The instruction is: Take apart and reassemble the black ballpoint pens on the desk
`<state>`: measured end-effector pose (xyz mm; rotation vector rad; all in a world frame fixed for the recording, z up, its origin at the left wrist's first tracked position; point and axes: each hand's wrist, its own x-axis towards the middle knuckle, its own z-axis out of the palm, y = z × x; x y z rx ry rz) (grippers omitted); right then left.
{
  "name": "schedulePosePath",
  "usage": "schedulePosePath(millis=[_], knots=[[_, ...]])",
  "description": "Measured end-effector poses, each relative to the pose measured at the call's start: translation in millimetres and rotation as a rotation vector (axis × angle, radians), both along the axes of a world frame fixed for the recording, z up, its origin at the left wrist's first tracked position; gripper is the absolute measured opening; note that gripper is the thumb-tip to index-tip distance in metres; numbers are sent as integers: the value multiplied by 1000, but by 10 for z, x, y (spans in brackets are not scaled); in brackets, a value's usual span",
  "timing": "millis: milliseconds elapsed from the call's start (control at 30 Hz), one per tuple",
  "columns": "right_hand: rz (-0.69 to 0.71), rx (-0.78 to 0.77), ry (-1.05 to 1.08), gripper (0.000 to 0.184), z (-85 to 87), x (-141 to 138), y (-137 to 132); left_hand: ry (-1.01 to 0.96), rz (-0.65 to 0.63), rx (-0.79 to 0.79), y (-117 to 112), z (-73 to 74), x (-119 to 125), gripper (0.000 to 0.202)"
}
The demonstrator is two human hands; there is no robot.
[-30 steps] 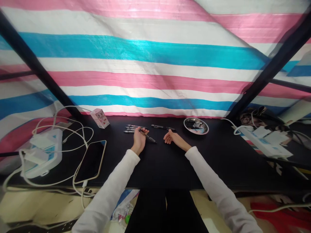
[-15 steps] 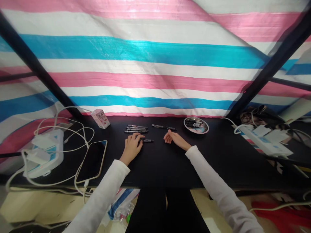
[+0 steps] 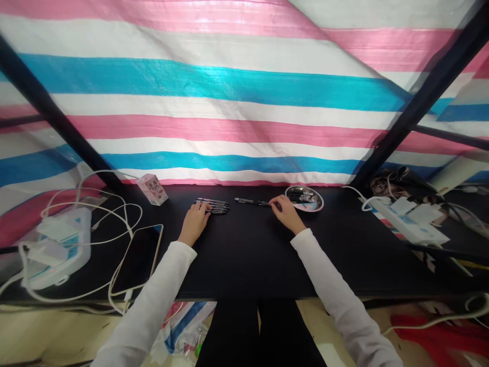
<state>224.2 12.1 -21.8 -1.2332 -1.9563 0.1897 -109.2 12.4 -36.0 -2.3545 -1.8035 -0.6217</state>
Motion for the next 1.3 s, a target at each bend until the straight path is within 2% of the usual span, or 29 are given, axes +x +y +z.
schedulePosePath(millis=[67,133,200,267,433,533,667,733,800,867,933,1100,1300], knots=[[-124,21,-39,17,-4,228,90,-32,-17,-8,9,-11,15,16],[-326,-30,-127,16,-14,497,181,-75,-38,-17,12,-19,32,15],[-479,-191,-272,15,-18,753,255,-130,-53,-38,21,-24,47,15],[-549,-363,-401,16,-11,939,305,-183,-64,-67,43,-29,55,15],[-554,-456,-425,5,22,1053,353,-234,-51,-76,80,-41,83,14],[-545,-463,-410,6,29,1040,362,-241,-51,-28,23,-24,176,15],[-519,-427,-408,11,53,1037,368,-270,-187,69,-108,26,476,18],[-527,-346,-401,12,81,999,366,-281,-271,76,-145,39,671,19],[-542,-202,-376,12,112,908,356,-289,-311,90,-134,31,855,19],[-534,-46,-321,10,135,762,335,-265,-337,104,-75,3,1006,21],[-491,47,-245,8,143,574,301,-212,-349,103,18,-33,1117,24],[-355,70,-133,7,91,85,171,-111,-324,80,218,-91,1246,28],[-47,36,-77,7,-21,-228,-32,-93,-306,72,194,-91,1236,20]])
